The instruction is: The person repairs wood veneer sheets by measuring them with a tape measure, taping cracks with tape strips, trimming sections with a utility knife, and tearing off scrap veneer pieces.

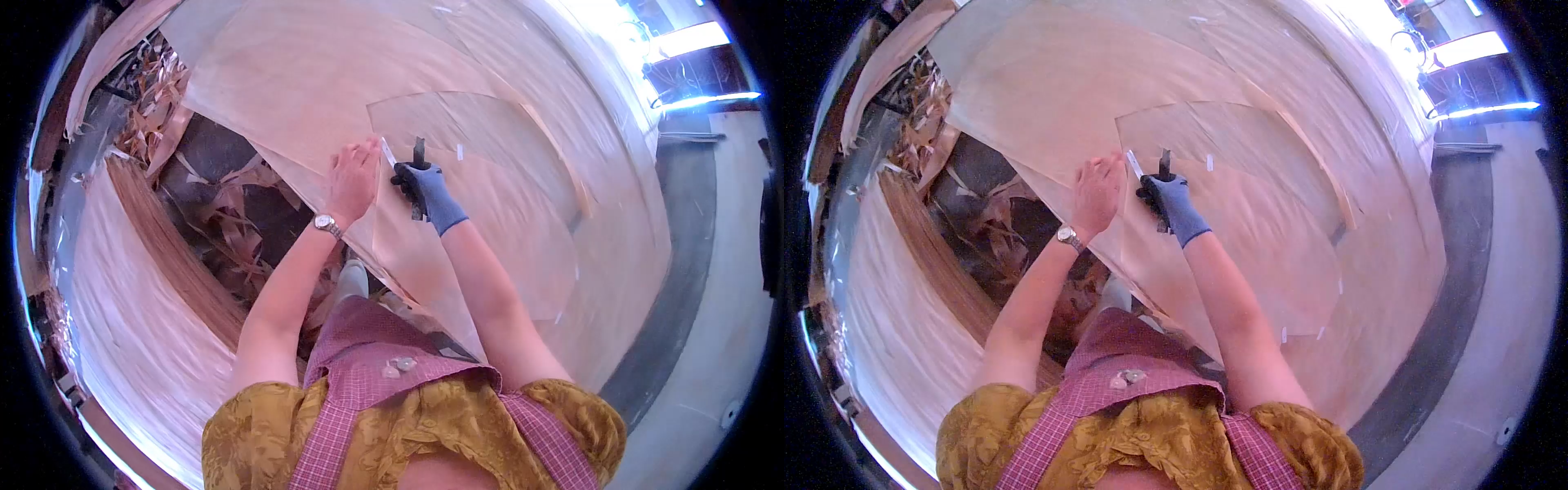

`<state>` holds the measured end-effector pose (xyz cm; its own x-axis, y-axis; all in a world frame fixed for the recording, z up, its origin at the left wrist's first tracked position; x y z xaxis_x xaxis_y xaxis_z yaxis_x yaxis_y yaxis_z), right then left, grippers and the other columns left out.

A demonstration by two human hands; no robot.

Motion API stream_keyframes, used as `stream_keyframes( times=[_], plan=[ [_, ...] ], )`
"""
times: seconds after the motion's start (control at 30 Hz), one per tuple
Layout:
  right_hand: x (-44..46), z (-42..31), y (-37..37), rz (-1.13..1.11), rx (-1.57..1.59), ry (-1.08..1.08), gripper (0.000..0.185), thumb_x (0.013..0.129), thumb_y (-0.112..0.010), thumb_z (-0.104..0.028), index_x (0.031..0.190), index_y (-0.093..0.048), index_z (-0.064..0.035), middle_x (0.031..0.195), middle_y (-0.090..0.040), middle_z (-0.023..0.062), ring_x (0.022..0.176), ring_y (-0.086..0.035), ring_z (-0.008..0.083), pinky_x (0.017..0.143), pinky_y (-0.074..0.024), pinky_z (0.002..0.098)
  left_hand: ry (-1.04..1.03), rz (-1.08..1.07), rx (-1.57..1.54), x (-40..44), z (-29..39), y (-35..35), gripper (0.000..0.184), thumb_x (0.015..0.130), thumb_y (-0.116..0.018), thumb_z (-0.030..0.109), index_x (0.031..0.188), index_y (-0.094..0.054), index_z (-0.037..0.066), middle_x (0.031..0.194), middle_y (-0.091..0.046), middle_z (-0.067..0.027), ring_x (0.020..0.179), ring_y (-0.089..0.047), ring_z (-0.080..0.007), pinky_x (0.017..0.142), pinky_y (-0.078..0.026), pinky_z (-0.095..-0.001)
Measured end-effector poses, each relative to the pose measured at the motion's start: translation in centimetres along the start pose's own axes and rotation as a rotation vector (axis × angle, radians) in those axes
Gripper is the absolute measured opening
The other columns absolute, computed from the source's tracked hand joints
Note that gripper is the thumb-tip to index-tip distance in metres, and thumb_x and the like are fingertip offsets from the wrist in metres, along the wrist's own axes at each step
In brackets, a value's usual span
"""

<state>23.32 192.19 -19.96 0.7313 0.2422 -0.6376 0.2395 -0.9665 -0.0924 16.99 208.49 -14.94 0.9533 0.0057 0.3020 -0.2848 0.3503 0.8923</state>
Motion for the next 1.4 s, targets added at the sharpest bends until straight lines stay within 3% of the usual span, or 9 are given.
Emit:
stream_keyframes(
  times=[0.17,0.37,0.57,0.67,0.7,0.77,0.97,1.27,1.4],
  plan=[
    [0.4,0.3,0.5,-0.025,-0.077,0.055,0.020,0.088,-0.069,-0.023,0.086,-0.070,-0.0033,0.072,-0.069,0.0104,0.056,-0.063,0.0198,0.052,-0.0497,0.0317,-0.200,-0.057,0.087,0.3,-0.4,-3.6,0.042,0.091,-0.055,0.023,0.131,-0.055,0.009,0.140,-0.052,-0.0064,0.127,-0.046,-0.0273,0.100,-0.038,-0.0492],
    [1.4,-2.8,1.5,0.232,-1.408,0.682,0.033,0.089,-0.060,-0.030,0.098,-0.065,0.0011,0.082,-0.067,0.0246,0.075,-0.067,0.0379,0.069,-0.0524,0.0440,-0.190,-0.036,0.032,0.5,-0.6,-4.6,0.047,0.083,-0.066,0.023,0.127,-0.056,0.011,0.138,-0.053,-0.0062,0.123,-0.048,-0.0271,0.098,-0.036,-0.0484],
    [-5.2,-2.9,2.1,-0.153,-0.599,0.278,0.020,0.091,-0.060,-0.021,0.100,-0.063,-0.0028,0.078,-0.070,0.0128,0.058,-0.060,0.0197,0.054,-0.0475,0.0323,-0.139,-0.025,-0.026,0.6,-0.5,-4.2,0.042,0.082,-0.065,0.019,0.123,-0.058,0.011,0.136,-0.055,-0.0074,0.119,-0.051,-0.0287,0.094,-0.040,-0.0483],
    [-8.0,1.7,1.3,-0.280,-0.357,0.104,0.017,0.093,-0.061,-0.021,0.099,-0.064,-0.0047,0.076,-0.070,0.0055,0.051,-0.050,0.0076,0.047,-0.0403,0.0237,0.018,-0.362,-0.196,1.2,-3.8,-4.5,0.041,0.083,-0.063,0.016,0.123,-0.058,0.011,0.128,-0.059,-0.0106,0.113,-0.053,-0.0318,0.094,-0.041,-0.0470],
    [-8.7,3.1,0.7,-0.316,-0.305,0.068,0.017,0.093,-0.061,-0.021,0.098,-0.065,-0.0053,0.075,-0.069,0.0033,0.050,-0.047,0.0042,0.045,-0.0376,0.0211,0.078,-0.148,-0.203,0.1,-4.2,-2.7,0.040,0.083,-0.061,0.014,0.123,-0.058,0.010,0.126,-0.059,-0.0112,0.112,-0.053,-0.0325,0.094,-0.041,-0.0458],
    [-10.2,4.4,-1.0,-0.269,-0.345,0.015,0.017,0.093,-0.062,-0.021,0.094,-0.066,-0.0051,0.074,-0.069,0.0048,0.047,-0.048,0.0066,0.043,-0.0381,0.0231,0.186,0.284,-0.205,-3.8,-3.6,1.7,0.038,0.085,-0.058,0.011,0.123,-0.058,0.008,0.122,-0.060,-0.0123,0.111,-0.053,-0.0339,0.095,-0.041,-0.0434],
    [-8.9,7.8,-1.8,-0.134,-0.395,0.038,0.019,0.090,-0.063,-0.023,0.090,-0.067,-0.0039,0.069,-0.069,0.0077,0.052,-0.058,0.0137,0.048,-0.0455,0.0297,0.187,0.000,-0.064,-15.6,4.1,1.0,0.049,0.085,-0.055,0.011,0.133,-0.053,0.007,0.138,-0.050,-0.0094,0.131,-0.040,-0.0319,0.107,-0.028,-0.0527],
    [-9.7,6.5,-4.1,-0.068,-1.448,0.490,0.017,0.088,-0.061,-0.016,0.098,-0.058,-0.0026,0.087,-0.068,0.0210,0.080,-0.068,0.0367,0.067,-0.0521,0.0465,0.085,-0.302,0.136,-16.0,5.9,-1.7,0.054,0.086,-0.062,0.026,0.134,-0.052,0.005,0.146,-0.043,-0.0086,0.137,-0.036,-0.0301,0.112,-0.023,-0.0562],
    [-9.2,3.4,-0.6,0.100,-1.390,0.559,0.016,0.090,-0.059,-0.016,0.101,-0.056,-0.0042,0.090,-0.068,0.0215,0.080,-0.068,0.0353,0.065,-0.0525,0.0454,0.083,-0.106,0.096,-15.6,6.2,-2.1,0.048,0.087,-0.061,0.028,0.129,-0.054,0.005,0.142,-0.046,-0.0111,0.134,-0.038,-0.0306,0.110,-0.026,-0.0539]
  ],
)
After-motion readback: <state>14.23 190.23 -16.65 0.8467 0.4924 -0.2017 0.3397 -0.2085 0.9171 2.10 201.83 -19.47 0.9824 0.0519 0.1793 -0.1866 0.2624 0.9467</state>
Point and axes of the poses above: each hand's wrist, its own x-axis towards the middle knuckle, its own y-axis out of the back of the hand, z = x × y, the point moved 3 cm from there along x, towards the middle knuckle
